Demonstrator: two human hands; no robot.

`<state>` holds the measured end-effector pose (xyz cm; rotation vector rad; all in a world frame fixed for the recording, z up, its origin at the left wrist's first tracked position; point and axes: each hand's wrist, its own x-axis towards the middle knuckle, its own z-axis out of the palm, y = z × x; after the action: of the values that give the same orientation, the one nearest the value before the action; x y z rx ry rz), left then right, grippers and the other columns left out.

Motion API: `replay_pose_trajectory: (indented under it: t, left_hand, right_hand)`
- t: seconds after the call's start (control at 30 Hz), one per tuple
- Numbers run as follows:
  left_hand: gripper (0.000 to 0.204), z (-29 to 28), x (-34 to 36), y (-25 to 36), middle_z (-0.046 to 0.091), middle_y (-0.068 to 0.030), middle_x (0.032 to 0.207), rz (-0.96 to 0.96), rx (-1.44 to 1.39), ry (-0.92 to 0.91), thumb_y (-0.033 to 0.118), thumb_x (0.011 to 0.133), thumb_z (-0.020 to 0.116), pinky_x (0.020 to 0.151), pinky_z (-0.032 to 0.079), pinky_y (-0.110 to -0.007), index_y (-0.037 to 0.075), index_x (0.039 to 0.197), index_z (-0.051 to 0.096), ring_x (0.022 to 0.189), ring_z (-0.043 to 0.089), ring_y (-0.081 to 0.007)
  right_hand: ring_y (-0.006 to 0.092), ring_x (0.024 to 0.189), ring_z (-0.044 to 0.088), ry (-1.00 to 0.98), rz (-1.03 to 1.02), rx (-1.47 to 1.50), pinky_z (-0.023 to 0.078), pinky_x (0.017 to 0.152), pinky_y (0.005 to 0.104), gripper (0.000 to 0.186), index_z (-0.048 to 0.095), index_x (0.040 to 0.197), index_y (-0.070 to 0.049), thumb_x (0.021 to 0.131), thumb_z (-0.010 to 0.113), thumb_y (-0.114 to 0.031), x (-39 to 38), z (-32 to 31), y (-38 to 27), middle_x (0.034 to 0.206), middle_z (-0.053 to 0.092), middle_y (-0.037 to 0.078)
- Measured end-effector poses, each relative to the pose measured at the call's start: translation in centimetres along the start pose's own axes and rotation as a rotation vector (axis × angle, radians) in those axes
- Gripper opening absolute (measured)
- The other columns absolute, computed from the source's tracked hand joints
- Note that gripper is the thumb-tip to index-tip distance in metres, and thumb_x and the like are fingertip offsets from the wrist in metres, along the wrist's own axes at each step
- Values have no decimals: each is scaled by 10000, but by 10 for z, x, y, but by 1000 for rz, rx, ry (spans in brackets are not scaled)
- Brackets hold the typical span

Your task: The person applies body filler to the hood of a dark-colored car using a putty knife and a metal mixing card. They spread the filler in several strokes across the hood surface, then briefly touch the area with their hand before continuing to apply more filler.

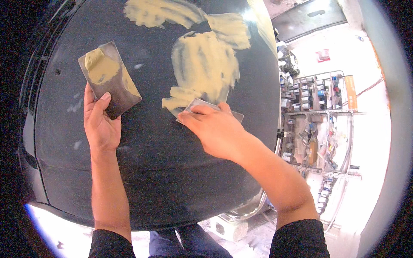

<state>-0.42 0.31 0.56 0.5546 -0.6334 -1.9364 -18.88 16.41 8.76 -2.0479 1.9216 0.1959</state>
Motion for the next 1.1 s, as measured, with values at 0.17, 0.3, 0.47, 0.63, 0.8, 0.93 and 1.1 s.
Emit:
replay_pose_trajectory:
  t: [0.17,0.3,0.47,0.63,0.8,0.93,1.1]
  left_hand:
    - [523,-1,-1,3,550,-137,1246,-1,16,25,-29,873,469,974,474,-394,14,1385,375,1143,559,-237]
    - [519,2,0,1,551,-132,1246,-6,4,4,-28,870,473,975,470,-391,16,1380,383,1139,558,-236]
    - [508,-3,1,2,551,-128,1244,-1,14,11,-29,868,474,979,466,-392,16,1368,395,1136,559,-233]
    - [507,2,0,3,552,-125,1247,-27,8,5,-30,872,467,983,464,-387,20,1371,394,1141,556,-233]
    - [500,0,1,7,549,-127,1254,-18,21,47,-25,882,465,983,465,-380,24,1374,393,1139,561,-234]
    - [495,3,-1,3,546,-129,1261,-31,34,41,-19,887,471,983,464,-379,25,1374,397,1143,560,-231]
    - [512,4,0,2,546,-114,1261,-29,28,37,-13,877,477,981,461,-384,37,1380,398,1145,555,-231]
  right_hand:
    - [284,1198,514,-40,162,96,419,906,460,490,479,1323,-81,842,575,-66,-21,-2,-2,1235,573,154]
    - [351,1171,523,150,425,211,420,930,479,498,449,1335,-50,852,562,-89,4,-10,27,1213,576,179]
    - [408,1125,532,54,505,374,435,873,568,496,438,1328,-48,844,528,-104,30,-5,-1,1166,585,210]
    - [297,1115,566,158,458,214,450,781,573,554,423,1342,-31,820,587,-114,9,21,-48,1136,618,165]
    - [302,1074,590,234,471,227,460,779,508,578,417,1342,-18,804,613,-96,-10,24,-53,1123,626,157]
    - [346,949,637,405,558,246,478,778,485,517,443,1299,-46,810,607,-85,6,6,-6,1018,651,181]
    - [355,933,643,261,570,261,484,749,515,492,456,1269,-45,800,599,-86,36,7,-12,1010,654,182]
